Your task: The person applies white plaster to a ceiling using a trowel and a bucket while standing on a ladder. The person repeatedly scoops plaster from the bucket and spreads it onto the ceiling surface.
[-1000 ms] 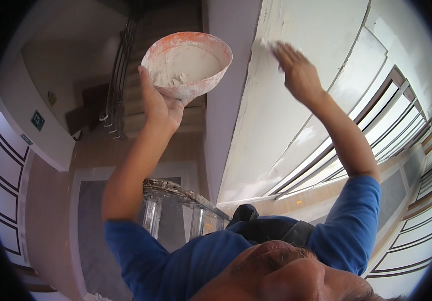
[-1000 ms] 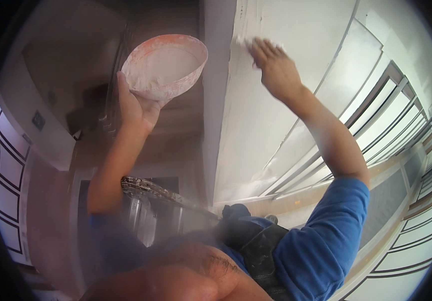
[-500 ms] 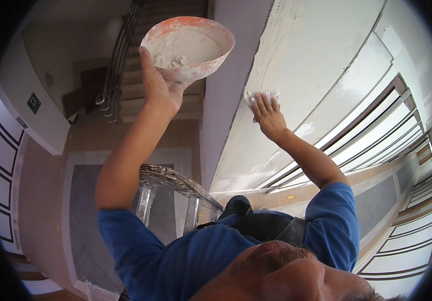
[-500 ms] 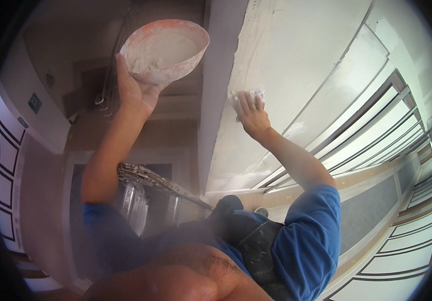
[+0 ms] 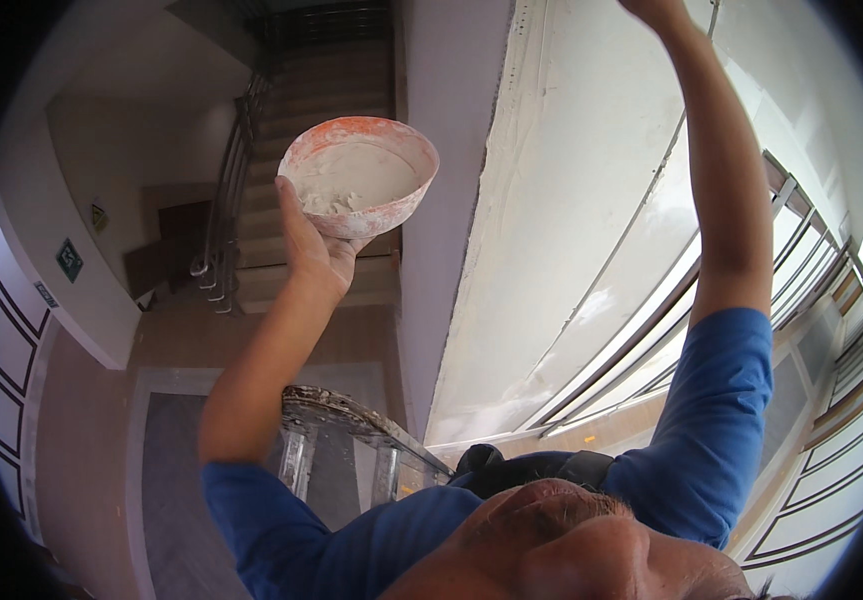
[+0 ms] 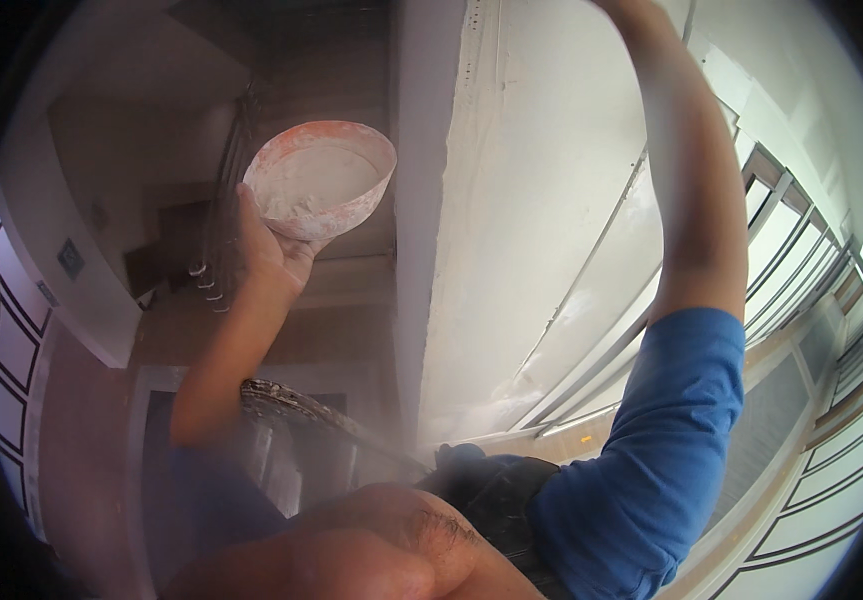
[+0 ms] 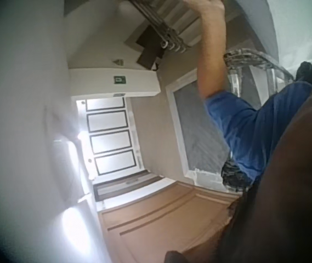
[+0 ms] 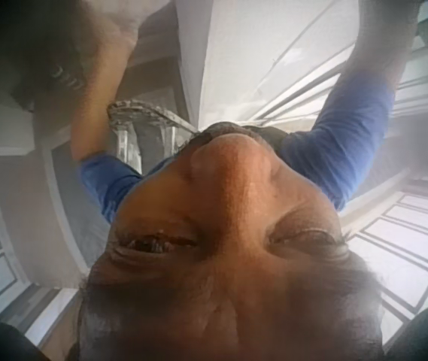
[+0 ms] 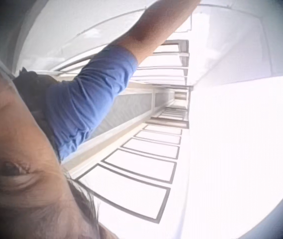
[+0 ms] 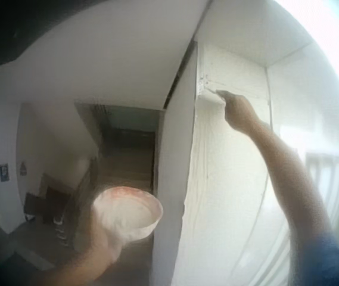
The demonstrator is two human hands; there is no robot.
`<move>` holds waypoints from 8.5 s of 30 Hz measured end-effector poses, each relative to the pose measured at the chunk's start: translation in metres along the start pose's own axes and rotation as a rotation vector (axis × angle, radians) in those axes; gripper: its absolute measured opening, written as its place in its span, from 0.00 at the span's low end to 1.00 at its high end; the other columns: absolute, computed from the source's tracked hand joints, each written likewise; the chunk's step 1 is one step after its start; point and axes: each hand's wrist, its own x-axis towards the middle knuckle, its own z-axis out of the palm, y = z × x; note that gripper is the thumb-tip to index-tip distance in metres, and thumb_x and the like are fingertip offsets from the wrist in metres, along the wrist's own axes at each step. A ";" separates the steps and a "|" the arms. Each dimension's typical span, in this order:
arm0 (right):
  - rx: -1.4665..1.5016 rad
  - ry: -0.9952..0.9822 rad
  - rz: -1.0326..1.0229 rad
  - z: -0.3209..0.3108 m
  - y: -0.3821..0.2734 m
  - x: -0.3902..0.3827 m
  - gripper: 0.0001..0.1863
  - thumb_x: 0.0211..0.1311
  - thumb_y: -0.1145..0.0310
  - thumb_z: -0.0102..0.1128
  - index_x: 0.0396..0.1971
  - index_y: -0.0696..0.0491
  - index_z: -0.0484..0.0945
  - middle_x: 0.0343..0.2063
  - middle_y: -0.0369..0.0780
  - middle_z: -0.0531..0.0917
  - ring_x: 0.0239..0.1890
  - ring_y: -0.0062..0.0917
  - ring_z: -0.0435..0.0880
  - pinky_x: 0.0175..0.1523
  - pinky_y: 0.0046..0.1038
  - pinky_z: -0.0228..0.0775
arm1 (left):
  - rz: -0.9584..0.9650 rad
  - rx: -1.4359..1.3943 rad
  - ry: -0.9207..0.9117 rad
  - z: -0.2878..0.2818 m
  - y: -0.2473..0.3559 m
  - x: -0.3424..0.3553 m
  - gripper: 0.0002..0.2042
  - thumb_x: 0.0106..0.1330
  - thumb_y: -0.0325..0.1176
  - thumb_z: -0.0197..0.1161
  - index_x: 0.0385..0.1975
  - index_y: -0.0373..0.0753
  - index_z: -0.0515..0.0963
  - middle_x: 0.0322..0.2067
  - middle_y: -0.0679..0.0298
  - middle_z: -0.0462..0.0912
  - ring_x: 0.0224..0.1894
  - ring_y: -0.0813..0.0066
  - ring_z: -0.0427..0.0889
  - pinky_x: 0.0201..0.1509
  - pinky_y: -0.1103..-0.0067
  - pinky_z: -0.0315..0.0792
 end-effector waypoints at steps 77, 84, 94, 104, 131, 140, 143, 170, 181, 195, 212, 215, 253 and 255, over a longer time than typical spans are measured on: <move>-0.197 -0.038 -0.282 -0.003 0.025 0.011 0.20 0.71 0.77 0.44 0.61 0.59 0.73 0.61 0.45 0.77 0.56 0.32 0.82 0.60 0.32 0.77 | 0.115 0.595 0.377 -0.033 0.048 -0.116 0.40 0.68 0.68 0.48 0.67 0.37 0.67 0.63 0.53 0.74 0.64 0.62 0.75 0.67 0.68 0.68; -0.398 -0.316 -0.179 0.039 -0.003 0.002 0.13 0.74 0.70 0.50 0.48 0.62 0.77 0.43 0.48 0.84 0.43 0.29 0.85 0.46 0.31 0.81 | 0.035 0.519 0.443 -0.022 0.046 -0.122 0.34 0.74 0.59 0.46 0.65 0.35 0.68 0.61 0.54 0.76 0.61 0.63 0.77 0.66 0.70 0.70; 0.521 -0.116 0.506 0.054 0.085 0.018 0.16 0.70 0.59 0.62 0.37 0.60 0.83 0.26 0.39 0.86 0.23 0.24 0.81 0.34 0.29 0.76 | -0.092 0.353 0.329 -0.045 0.044 -0.114 0.38 0.74 0.63 0.45 0.68 0.31 0.63 0.64 0.50 0.72 0.64 0.62 0.75 0.67 0.71 0.69; 0.560 -0.224 0.848 -0.012 0.099 -0.052 0.16 0.65 0.61 0.69 0.37 0.61 0.84 0.24 0.34 0.82 0.26 0.15 0.76 0.31 0.21 0.67 | -0.062 0.572 0.402 -0.053 0.033 -0.123 0.35 0.78 0.56 0.42 0.63 0.24 0.67 0.59 0.48 0.75 0.59 0.65 0.76 0.64 0.74 0.68; 0.805 -0.509 1.336 0.071 0.008 -0.363 0.21 0.66 0.66 0.56 0.54 0.65 0.74 0.40 0.48 0.86 0.38 0.41 0.86 0.38 0.42 0.80 | 0.248 1.338 0.569 -0.032 0.030 -0.126 0.32 0.72 0.56 0.52 0.49 0.24 0.72 0.42 0.35 0.81 0.47 0.40 0.82 0.50 0.61 0.73; 1.550 -0.121 2.232 0.183 -0.083 -0.441 0.23 0.72 0.75 0.40 0.65 0.61 0.63 0.63 0.50 0.69 0.62 0.47 0.74 0.61 0.49 0.75 | 0.198 1.356 0.525 -0.020 0.039 -0.120 0.32 0.71 0.56 0.55 0.48 0.23 0.73 0.39 0.37 0.82 0.45 0.44 0.83 0.49 0.62 0.74; 1.590 -0.055 2.170 0.174 -0.081 -0.386 0.22 0.71 0.75 0.39 0.62 0.62 0.64 0.61 0.51 0.71 0.60 0.47 0.75 0.61 0.48 0.76 | 0.206 1.316 0.521 -0.029 0.035 -0.123 0.30 0.72 0.54 0.54 0.49 0.24 0.73 0.41 0.38 0.81 0.46 0.45 0.83 0.50 0.63 0.73; -0.929 -0.707 -0.560 0.066 -0.096 0.113 0.12 0.69 0.71 0.55 0.48 0.55 0.80 0.45 0.46 0.84 0.49 0.35 0.83 0.56 0.38 0.73 | 0.155 0.698 0.646 -0.061 0.021 -0.122 0.30 0.79 0.52 0.43 0.58 0.25 0.70 0.51 0.51 0.80 0.53 0.64 0.78 0.59 0.72 0.70; -0.686 -1.289 -0.536 0.162 -0.137 -0.067 0.13 0.58 0.66 0.65 0.44 0.47 0.88 0.42 0.40 0.88 0.43 0.36 0.86 0.42 0.42 0.75 | 0.400 0.305 0.821 -0.071 0.090 -0.168 0.33 0.79 0.55 0.41 0.70 0.32 0.55 0.67 0.53 0.64 0.69 0.64 0.64 0.72 0.70 0.58; -0.304 -1.586 -0.666 0.231 -0.216 -0.344 0.14 0.56 0.66 0.64 0.42 0.49 0.88 0.36 0.39 0.89 0.37 0.37 0.88 0.37 0.50 0.78 | 0.531 0.524 0.930 -0.035 0.143 -0.204 0.36 0.73 0.63 0.46 0.72 0.45 0.54 0.70 0.56 0.59 0.73 0.62 0.59 0.73 0.65 0.60; 1.635 -0.760 1.533 0.100 -0.080 -0.295 0.19 0.65 0.69 0.54 0.55 0.57 0.75 0.41 0.38 0.84 0.38 0.27 0.83 0.41 0.30 0.74 | 0.152 -0.023 0.770 -0.030 0.117 -0.150 0.35 0.70 0.56 0.56 0.71 0.43 0.59 0.67 0.57 0.67 0.66 0.56 0.70 0.65 0.57 0.70; 1.875 -0.515 1.539 0.075 -0.058 -0.256 0.24 0.64 0.72 0.55 0.60 0.57 0.70 0.47 0.42 0.82 0.44 0.33 0.83 0.42 0.34 0.77 | 0.097 -0.103 0.593 -0.026 0.100 -0.132 0.34 0.71 0.55 0.56 0.71 0.43 0.60 0.66 0.57 0.69 0.66 0.57 0.70 0.68 0.57 0.67; 0.905 -0.930 0.418 0.013 -0.143 -0.219 0.26 0.53 0.73 0.58 0.57 0.51 0.80 0.36 0.55 0.85 0.41 0.49 0.85 0.50 0.42 0.76 | -0.294 0.220 0.154 0.052 0.016 -0.104 0.31 0.76 0.55 0.50 0.68 0.37 0.62 0.63 0.58 0.70 0.63 0.67 0.74 0.64 0.70 0.74; 0.906 -0.980 0.298 0.012 -0.144 -0.216 0.27 0.54 0.73 0.58 0.58 0.50 0.80 0.37 0.55 0.85 0.42 0.48 0.85 0.50 0.42 0.76 | -0.319 0.275 0.193 0.051 0.016 -0.103 0.32 0.75 0.57 0.50 0.67 0.36 0.63 0.62 0.57 0.72 0.62 0.67 0.75 0.63 0.71 0.74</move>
